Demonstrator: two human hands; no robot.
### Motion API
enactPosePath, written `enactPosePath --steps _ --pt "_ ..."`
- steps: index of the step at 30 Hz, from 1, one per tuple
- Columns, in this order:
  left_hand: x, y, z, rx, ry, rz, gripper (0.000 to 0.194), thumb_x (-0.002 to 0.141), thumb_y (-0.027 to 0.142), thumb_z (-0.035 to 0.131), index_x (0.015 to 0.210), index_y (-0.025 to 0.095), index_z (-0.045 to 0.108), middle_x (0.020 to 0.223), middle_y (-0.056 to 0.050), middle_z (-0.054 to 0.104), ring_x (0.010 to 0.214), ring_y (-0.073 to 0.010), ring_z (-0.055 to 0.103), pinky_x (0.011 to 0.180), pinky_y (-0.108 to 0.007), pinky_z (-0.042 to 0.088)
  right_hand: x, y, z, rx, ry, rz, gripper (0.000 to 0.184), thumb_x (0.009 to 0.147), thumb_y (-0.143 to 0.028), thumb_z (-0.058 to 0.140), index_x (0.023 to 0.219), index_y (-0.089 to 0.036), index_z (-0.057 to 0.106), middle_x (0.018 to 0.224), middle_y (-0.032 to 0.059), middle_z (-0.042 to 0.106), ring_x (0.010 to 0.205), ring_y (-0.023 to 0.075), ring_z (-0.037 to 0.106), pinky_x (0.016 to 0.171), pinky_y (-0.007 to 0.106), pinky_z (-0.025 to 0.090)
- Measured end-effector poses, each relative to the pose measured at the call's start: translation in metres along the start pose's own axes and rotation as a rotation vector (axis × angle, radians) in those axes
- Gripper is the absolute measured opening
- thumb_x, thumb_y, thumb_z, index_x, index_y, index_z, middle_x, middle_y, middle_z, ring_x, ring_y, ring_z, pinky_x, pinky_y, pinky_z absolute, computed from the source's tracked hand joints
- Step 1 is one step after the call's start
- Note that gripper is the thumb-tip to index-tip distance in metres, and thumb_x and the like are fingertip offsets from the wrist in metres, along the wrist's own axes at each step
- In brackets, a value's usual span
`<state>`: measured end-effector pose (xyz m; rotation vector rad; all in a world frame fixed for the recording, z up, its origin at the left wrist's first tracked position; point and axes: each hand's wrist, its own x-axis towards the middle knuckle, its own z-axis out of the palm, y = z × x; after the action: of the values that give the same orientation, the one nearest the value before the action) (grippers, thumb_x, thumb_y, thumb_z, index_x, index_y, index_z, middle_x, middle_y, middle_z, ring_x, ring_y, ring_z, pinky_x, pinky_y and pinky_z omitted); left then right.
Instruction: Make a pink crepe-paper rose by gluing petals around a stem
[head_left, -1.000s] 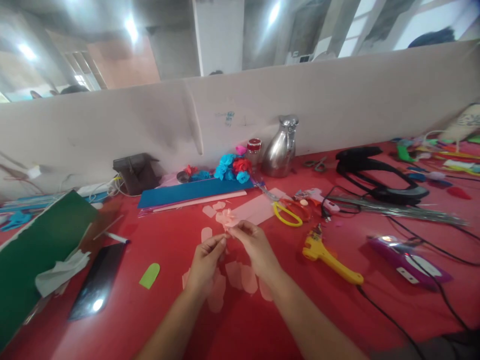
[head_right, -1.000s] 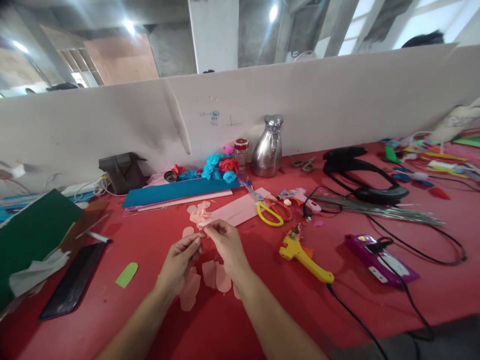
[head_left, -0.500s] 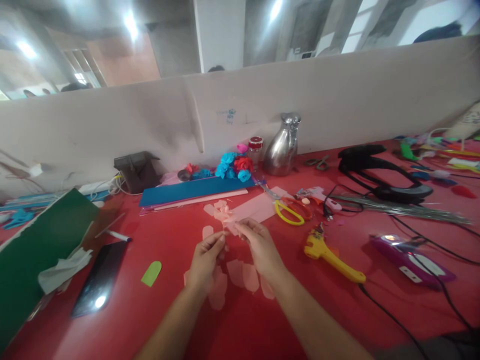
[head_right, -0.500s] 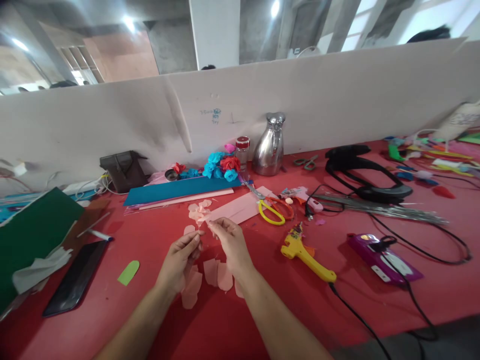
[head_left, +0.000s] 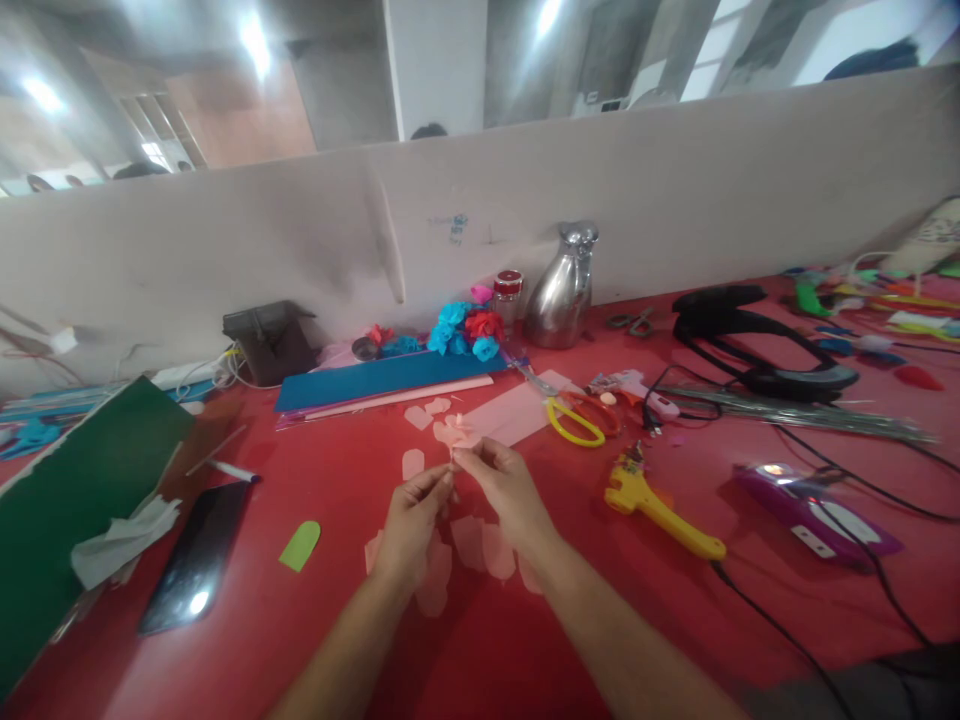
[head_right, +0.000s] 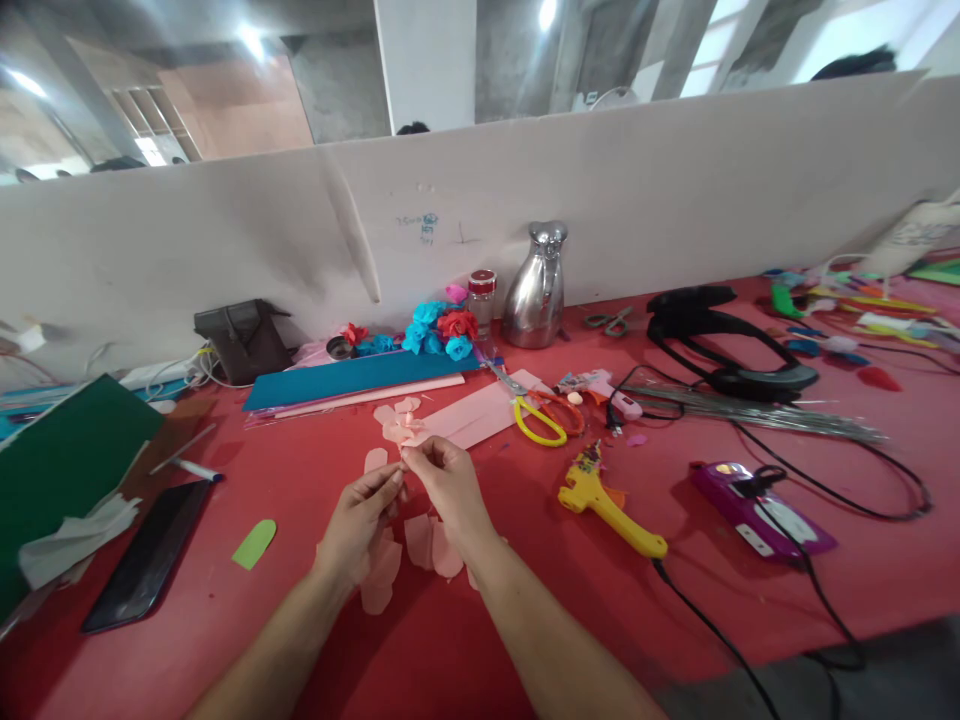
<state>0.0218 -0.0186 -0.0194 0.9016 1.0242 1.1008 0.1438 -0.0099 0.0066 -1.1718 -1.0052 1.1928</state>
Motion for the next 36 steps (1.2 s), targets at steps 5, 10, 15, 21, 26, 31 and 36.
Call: enactPosePath --steps 5,10,15,21,26,31,36 --pt "-0.0005 0.005 -0.0008 -0.088 -0.019 -0.031 0.028 0.073 0.035 0.066 0.093 0.016 0.068 0.061 0.002 0.051 0.052 -0.0049 0.036 0.051 -0.018 0.03 -0.0008 0.0013 -0.0024 -0.003 -0.028 -0.015 0.025 0.071 -0.034 0.061 0.056 -0.019 0.048 0.055 -0.0043 0.049 0.057 0.0116 0.044 0.059 0.026 0.034" --pt "-0.0027 0.0094 0.0017 -0.208 -0.036 -0.086 0.022 0.071 0.031 0.068 0.087 0.015 0.067 0.06 0.002 0.049 0.052 -0.0045 0.036 0.05 -0.016 0.029 0.0008 0.0026 -0.0018 -0.032 -0.032 -0.023 0.026 0.071 -0.031 0.061 0.054 -0.02 0.045 0.052 -0.0048 0.048 0.058 0.0124 0.046 0.06 0.026 0.034" --pt "-0.0034 0.0097 0.0033 -0.236 -0.071 -0.113 0.018 0.071 0.029 0.068 0.082 0.015 0.065 0.06 0.003 0.048 0.05 -0.0042 0.033 0.049 -0.016 0.028 0.0007 0.0045 -0.0017 -0.062 -0.022 -0.036 0.026 0.072 -0.031 0.06 0.054 -0.019 0.046 0.054 -0.0046 0.048 0.058 0.0118 0.046 0.06 0.026 0.034" --pt "-0.0033 0.0085 0.0023 -0.245 -0.082 -0.118 0.02 0.07 0.029 0.068 0.084 0.015 0.064 0.059 0.003 0.049 0.049 -0.004 0.034 0.049 -0.017 0.027 0.0003 0.0037 -0.0024 -0.07 0.043 -0.044 0.019 0.071 -0.033 0.061 0.06 -0.018 0.055 0.059 -0.0025 0.054 0.061 0.013 0.049 0.061 0.026 0.038" --pt "-0.0025 0.0099 0.0023 -0.235 -0.076 -0.106 0.022 0.068 0.031 0.07 0.082 0.015 0.064 0.058 0.003 0.049 0.049 -0.0043 0.034 0.049 -0.017 0.027 0.0004 0.0011 -0.0045 -0.021 0.023 -0.044 0.012 0.071 -0.03 0.062 0.073 -0.019 0.067 0.078 0.0037 0.067 0.082 0.0199 0.058 0.078 0.032 0.043" --pt "0.0013 0.007 -0.0004 -0.133 -0.079 -0.012 0.018 0.07 0.032 0.068 0.077 0.016 0.065 0.06 0.001 0.053 0.055 -0.0074 0.043 0.054 -0.019 0.033 -0.0005 0.003 -0.0049 0.159 -0.063 0.027 0.008 0.068 -0.026 0.064 0.073 -0.022 0.069 0.072 0.001 0.065 0.069 0.0161 0.055 0.069 0.029 0.042" --pt "0.0022 0.0094 -0.0046 -0.003 -0.094 0.155 0.014 0.073 0.028 0.063 0.078 0.017 0.07 0.071 -0.003 0.063 0.073 -0.0151 0.055 0.075 -0.026 0.041 -0.0002 0.0022 -0.0039 0.45 -0.269 0.071 0.008 0.069 -0.024 0.063 0.063 -0.019 0.066 0.056 -0.0018 0.052 0.056 0.0115 0.044 0.061 0.027 0.039"
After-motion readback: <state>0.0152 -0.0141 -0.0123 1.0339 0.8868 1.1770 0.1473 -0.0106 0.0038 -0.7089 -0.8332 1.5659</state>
